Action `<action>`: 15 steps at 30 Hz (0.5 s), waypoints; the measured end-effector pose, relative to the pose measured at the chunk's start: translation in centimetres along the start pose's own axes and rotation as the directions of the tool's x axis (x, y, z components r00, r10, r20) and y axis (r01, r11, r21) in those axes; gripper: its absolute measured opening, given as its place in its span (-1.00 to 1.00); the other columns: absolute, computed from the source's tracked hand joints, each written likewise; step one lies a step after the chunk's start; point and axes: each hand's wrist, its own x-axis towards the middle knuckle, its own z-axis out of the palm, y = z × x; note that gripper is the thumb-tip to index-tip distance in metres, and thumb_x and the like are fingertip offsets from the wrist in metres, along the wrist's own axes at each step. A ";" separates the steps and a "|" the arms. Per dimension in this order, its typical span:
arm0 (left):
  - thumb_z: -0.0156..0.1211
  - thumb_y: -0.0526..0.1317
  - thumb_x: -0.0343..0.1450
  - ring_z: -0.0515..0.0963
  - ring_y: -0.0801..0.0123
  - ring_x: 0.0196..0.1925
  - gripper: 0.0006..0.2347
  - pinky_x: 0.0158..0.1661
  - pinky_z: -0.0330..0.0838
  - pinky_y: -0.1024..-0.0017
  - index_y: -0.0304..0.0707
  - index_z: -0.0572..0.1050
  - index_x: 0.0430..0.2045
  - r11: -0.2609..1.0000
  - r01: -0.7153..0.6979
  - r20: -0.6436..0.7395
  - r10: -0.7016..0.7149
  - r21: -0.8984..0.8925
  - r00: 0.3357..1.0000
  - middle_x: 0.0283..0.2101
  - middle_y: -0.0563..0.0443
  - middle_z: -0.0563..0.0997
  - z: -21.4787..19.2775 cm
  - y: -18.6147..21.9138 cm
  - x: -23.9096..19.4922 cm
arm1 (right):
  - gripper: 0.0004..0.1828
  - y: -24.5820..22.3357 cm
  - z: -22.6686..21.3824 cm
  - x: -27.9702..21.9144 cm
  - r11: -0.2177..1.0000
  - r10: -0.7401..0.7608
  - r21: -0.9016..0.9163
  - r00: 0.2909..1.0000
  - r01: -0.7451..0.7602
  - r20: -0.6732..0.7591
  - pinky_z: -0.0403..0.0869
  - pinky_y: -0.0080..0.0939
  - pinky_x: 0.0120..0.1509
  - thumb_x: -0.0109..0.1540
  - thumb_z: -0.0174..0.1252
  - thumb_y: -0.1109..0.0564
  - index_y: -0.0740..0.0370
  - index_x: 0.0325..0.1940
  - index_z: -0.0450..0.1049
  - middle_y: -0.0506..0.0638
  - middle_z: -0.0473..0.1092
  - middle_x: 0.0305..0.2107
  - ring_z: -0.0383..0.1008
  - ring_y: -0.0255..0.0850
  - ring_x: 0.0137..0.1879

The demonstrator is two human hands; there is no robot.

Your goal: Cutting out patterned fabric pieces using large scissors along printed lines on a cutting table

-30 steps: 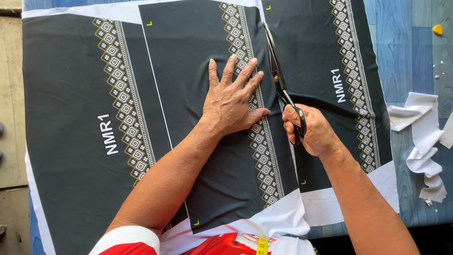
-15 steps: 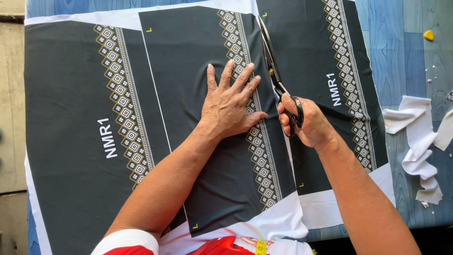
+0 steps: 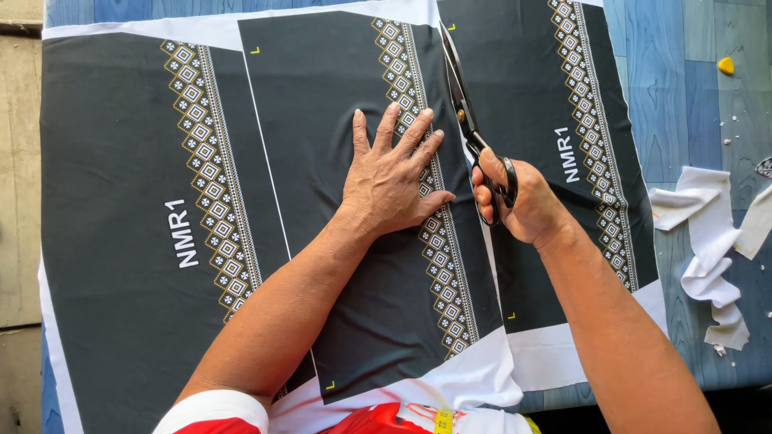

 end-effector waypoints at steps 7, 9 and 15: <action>0.27 0.34 0.21 0.03 -0.22 0.47 -0.25 0.29 -0.20 -0.51 -0.06 0.41 0.23 1.000 -0.003 -0.021 0.003 -0.004 1.000 0.40 -0.03 0.26 0.2 0.0 -0.1 | -0.50 -0.5 0.2 1.5 1.000 0.003 -0.003 1.000 -0.003 0.008 0.45 -0.27 -0.58 0.34 0.15 -0.26 0.24 -0.35 0.45 0.01 0.30 -0.70 0.44 -0.19 -0.64; 0.28 0.34 0.20 0.04 -0.22 0.46 -0.25 0.29 -0.20 -0.51 -0.06 0.42 0.22 1.000 -0.005 -0.029 0.005 -0.006 1.000 0.39 -0.04 0.27 0.2 0.0 -0.1 | -0.50 -0.2 0.0 1.9 1.000 0.013 0.002 1.000 -0.013 -0.003 0.46 -0.27 -0.56 0.34 0.17 -0.25 0.25 -0.36 0.45 0.02 0.30 -0.71 0.44 -0.18 -0.64; 0.29 0.32 0.21 0.07 -0.22 0.45 -0.27 0.28 -0.18 -0.50 -0.07 0.43 0.21 1.000 -0.012 -0.036 0.012 -0.003 0.999 0.39 -0.05 0.28 0.2 -0.1 -0.2 | -0.51 -0.5 0.1 1.8 0.999 0.015 -0.031 1.000 -0.016 -0.002 0.46 -0.29 -0.56 0.34 0.15 -0.26 0.21 -0.37 0.45 -0.01 0.29 -0.71 0.44 -0.21 -0.63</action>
